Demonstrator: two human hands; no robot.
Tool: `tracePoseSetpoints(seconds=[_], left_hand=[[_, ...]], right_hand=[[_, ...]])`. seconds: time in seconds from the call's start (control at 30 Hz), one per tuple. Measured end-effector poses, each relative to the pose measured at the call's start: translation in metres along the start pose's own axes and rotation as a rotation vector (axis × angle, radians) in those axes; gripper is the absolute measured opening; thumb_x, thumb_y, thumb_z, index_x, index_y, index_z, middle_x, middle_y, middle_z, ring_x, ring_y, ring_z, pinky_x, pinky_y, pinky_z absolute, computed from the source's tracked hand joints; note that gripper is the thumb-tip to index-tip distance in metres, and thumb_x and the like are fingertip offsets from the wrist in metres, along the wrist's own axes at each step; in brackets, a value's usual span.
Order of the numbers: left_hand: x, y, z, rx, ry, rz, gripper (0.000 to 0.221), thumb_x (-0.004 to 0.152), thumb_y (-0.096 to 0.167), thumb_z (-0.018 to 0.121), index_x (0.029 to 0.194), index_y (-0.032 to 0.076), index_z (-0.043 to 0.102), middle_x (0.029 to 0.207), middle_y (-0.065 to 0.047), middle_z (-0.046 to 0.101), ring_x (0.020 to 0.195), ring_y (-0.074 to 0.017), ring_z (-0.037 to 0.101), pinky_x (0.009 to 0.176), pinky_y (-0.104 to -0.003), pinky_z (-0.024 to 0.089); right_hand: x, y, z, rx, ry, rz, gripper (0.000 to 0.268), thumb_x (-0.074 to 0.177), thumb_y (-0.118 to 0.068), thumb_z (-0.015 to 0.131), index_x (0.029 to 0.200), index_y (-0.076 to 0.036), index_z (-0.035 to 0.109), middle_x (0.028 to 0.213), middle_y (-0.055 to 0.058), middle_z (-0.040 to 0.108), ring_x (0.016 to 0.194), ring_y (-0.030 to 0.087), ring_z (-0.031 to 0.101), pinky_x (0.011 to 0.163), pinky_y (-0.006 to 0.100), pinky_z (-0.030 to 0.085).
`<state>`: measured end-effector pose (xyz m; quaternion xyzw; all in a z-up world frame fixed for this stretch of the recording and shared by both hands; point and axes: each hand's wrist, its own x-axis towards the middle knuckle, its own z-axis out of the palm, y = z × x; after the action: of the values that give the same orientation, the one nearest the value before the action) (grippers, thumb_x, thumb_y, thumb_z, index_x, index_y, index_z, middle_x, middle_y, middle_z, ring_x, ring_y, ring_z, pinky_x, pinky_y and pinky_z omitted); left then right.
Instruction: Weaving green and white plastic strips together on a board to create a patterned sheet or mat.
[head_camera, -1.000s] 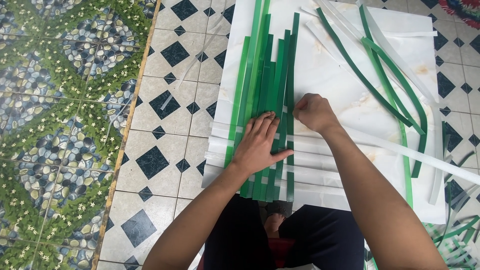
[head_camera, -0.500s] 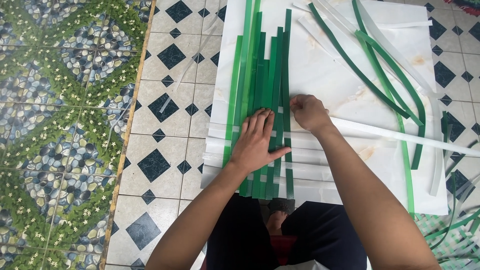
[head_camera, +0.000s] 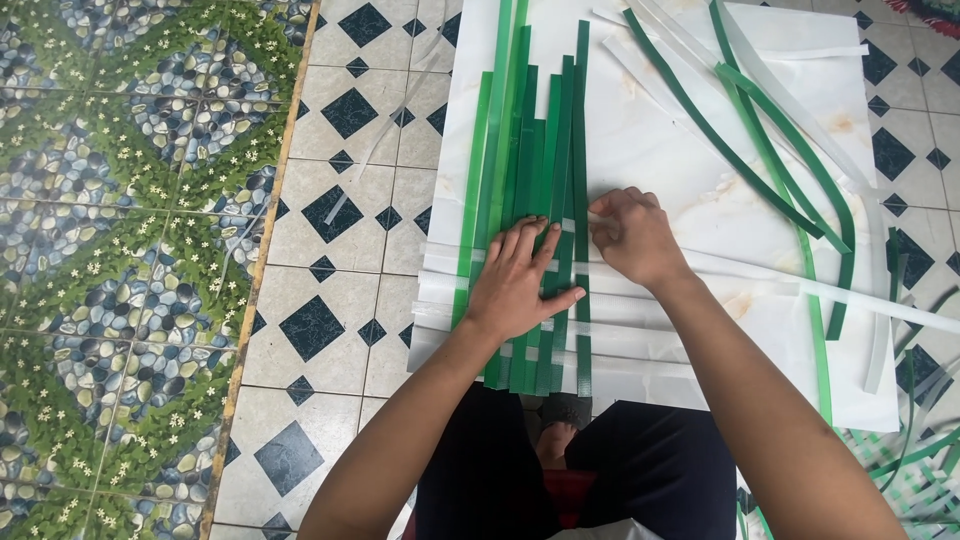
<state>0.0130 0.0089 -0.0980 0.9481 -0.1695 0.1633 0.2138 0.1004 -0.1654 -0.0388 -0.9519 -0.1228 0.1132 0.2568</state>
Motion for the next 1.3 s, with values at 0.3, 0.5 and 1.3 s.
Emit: tracePoseSetpoints(seconds=[0.3, 0.5, 1.3], left_hand=[[-0.001, -0.004, 0.003, -0.020, -0.007, 0.002, 0.083, 0.085, 0.067, 0.050, 0.140, 0.006, 0.050, 0.131, -0.013, 0.044, 0.134, -0.0289, 0.039, 0.103, -0.044, 0.034], [-0.001, -0.002, 0.003, 0.023, 0.034, 0.033, 0.081, 0.086, 0.067, 0.049, 0.139, 0.007, 0.051, 0.128, -0.013, 0.046, 0.131, -0.0292, 0.042, 0.102, -0.044, 0.035], [0.026, -0.030, -0.011, 0.124, -0.040, 0.162, 0.042, 0.087, 0.045, 0.066, 0.112, 0.011, 0.068, 0.116, -0.007, 0.055, 0.121, -0.0252, 0.050, 0.096, -0.048, 0.040]], right_hand=[[-0.003, 0.004, -0.004, -0.147, -0.045, -0.038, 0.026, 0.085, -0.006, 0.070, 0.111, -0.005, 0.068, 0.101, 0.012, 0.064, 0.111, 0.030, 0.059, 0.097, 0.043, 0.049], [-0.001, 0.011, 0.010, -0.129, 0.019, -0.003, 0.022, 0.087, -0.009, 0.069, 0.110, -0.009, 0.068, 0.100, 0.008, 0.062, 0.111, 0.027, 0.059, 0.097, 0.040, 0.050], [0.002, 0.017, 0.077, -0.106, 0.555, 0.016, 0.025, 0.094, -0.040, 0.067, 0.096, -0.017, 0.057, 0.081, -0.002, 0.050, 0.093, 0.021, 0.046, 0.091, 0.044, 0.029]])
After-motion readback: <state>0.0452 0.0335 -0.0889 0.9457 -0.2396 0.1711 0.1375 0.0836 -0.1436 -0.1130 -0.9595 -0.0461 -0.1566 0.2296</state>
